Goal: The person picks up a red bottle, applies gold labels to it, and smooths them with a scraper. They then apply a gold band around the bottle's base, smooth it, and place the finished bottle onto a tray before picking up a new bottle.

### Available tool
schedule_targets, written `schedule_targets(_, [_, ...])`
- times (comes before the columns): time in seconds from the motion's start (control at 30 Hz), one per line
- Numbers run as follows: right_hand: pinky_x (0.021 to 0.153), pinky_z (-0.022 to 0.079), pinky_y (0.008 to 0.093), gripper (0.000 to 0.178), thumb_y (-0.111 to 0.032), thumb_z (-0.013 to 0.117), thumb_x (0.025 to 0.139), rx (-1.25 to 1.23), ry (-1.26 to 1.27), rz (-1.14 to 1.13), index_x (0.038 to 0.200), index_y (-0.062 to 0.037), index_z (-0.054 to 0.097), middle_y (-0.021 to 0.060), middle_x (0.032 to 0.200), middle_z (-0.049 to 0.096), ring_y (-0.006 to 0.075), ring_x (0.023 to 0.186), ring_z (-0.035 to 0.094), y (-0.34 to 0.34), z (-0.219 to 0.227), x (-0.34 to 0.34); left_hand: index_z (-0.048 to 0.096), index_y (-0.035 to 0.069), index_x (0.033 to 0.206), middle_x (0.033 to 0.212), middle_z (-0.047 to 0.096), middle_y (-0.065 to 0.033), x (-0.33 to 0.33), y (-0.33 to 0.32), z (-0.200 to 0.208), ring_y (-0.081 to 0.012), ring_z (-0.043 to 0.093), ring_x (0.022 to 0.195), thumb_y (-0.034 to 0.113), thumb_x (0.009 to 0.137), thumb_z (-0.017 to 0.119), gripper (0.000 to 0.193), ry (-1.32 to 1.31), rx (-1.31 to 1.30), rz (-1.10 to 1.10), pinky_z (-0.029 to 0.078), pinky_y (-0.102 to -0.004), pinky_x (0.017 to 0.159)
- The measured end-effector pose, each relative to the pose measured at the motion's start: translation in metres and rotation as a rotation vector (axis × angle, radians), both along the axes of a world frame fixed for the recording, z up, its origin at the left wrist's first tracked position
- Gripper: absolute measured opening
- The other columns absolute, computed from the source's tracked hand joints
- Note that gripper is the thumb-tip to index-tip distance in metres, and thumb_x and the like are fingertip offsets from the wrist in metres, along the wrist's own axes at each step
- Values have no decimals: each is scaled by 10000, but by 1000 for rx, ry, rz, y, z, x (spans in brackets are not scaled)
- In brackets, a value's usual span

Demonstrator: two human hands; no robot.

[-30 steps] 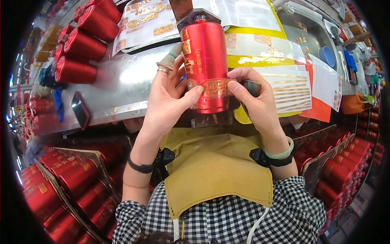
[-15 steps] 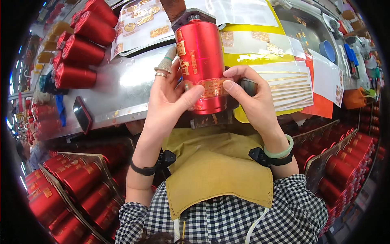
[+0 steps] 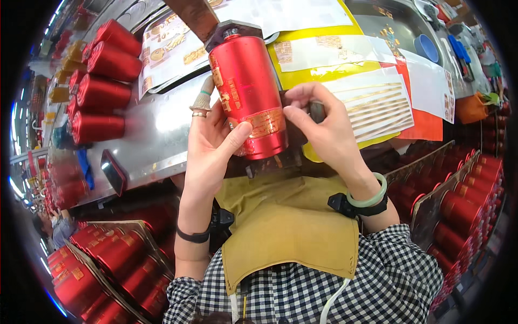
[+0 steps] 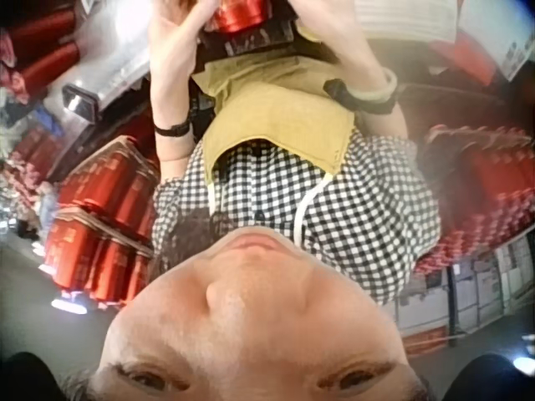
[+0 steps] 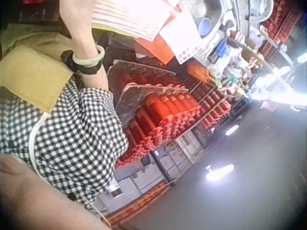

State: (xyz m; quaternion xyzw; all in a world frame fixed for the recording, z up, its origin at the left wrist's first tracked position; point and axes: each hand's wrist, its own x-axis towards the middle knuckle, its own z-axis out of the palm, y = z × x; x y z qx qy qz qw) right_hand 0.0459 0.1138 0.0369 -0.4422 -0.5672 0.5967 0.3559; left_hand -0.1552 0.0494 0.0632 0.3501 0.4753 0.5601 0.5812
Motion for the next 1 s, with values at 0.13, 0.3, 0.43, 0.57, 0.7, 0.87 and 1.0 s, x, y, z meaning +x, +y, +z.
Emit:
schedule_targets(0.13, [995, 483, 321, 379, -159, 712, 959, 57, -235, -48, 1281, 13, 608, 137, 1187, 669, 192, 1105, 617, 6, -7, 11, 144, 74, 1654, 1515, 478, -185, 0, 1, 0, -245, 510, 1378, -39, 954, 679, 889, 5, 8, 17, 427, -417, 1161])
schedule_targets(0.3, [1050, 453, 336, 376, -134, 650, 997, 108, 22, -60, 1329, 25, 571, 154, 1296, 630, 207, 1226, 576, 8, 8, 15, 141, 73, 1654, 1515, 479, -186, -1, 2, 1, -244, 512, 1375, -41, 957, 673, 885, 26, -9, 24, 430, -413, 1156])
schedule_targets(0.43, [912, 496, 268, 285, 9, 638, 988, 140, 101, 50, 1270, 30, 606, 43, 1112, 664, 108, 1021, 614, -8, 18, 0, 170, 63, 1646, 1503, 491, -183, -1, 2, 3, -238, 536, 1345, -38, 949, 686, 874, 56, -12, 22, 455, -404, 1129])
schedule_targets(0.57, [882, 537, 407, 216, -25, 669, 929, 360, -326, -147, 1143, 3, 679, 212, 1042, 722, 365, 1006, 700, 10, 6, 13, 226, 23, 1615, 1463, 519, -178, 8, 1, 3, -226, 566, 1293, -11, 931, 721, 845, 167, 20, 92, 476, -391, 1103])
schedule_targets(0.7, [868, 536, 390, 202, -47, 679, 936, 282, -123, -39, 1130, 9, 684, 193, 1011, 729, 343, 969, 709, -12, 28, 0, 304, 11, 1594, 1476, 523, -144, 30, 2, 12, -214, 590, 1271, -63, 937, 674, 758, 400, 47, 167, 490, -362, 1074])
schedule_targets(0.87, [776, 494, 243, 201, -39, 639, 1002, 338, -391, -49, 1196, 10, 667, 6, 1053, 695, 86, 880, 606, 14, -4, 20, 262, -37, 1607, 1593, 397, -177, 11, -7, 13, -253, 452, 1434, 31, 917, 735, 840, 117, 40, 119, 402, -415, 1168])
schedule_targets(1.0, [829, 494, 291, 201, -46, 619, 995, 364, -150, -10, 1188, 0, 650, 71, 1064, 668, 168, 935, 619, 2, 10, 16, 236, -33, 1617, 1605, 367, -183, -9, -28, -10, -313, 381, 1496, 91, 794, 871, 1047, 424, 262, -19, 334, -487, 1225])
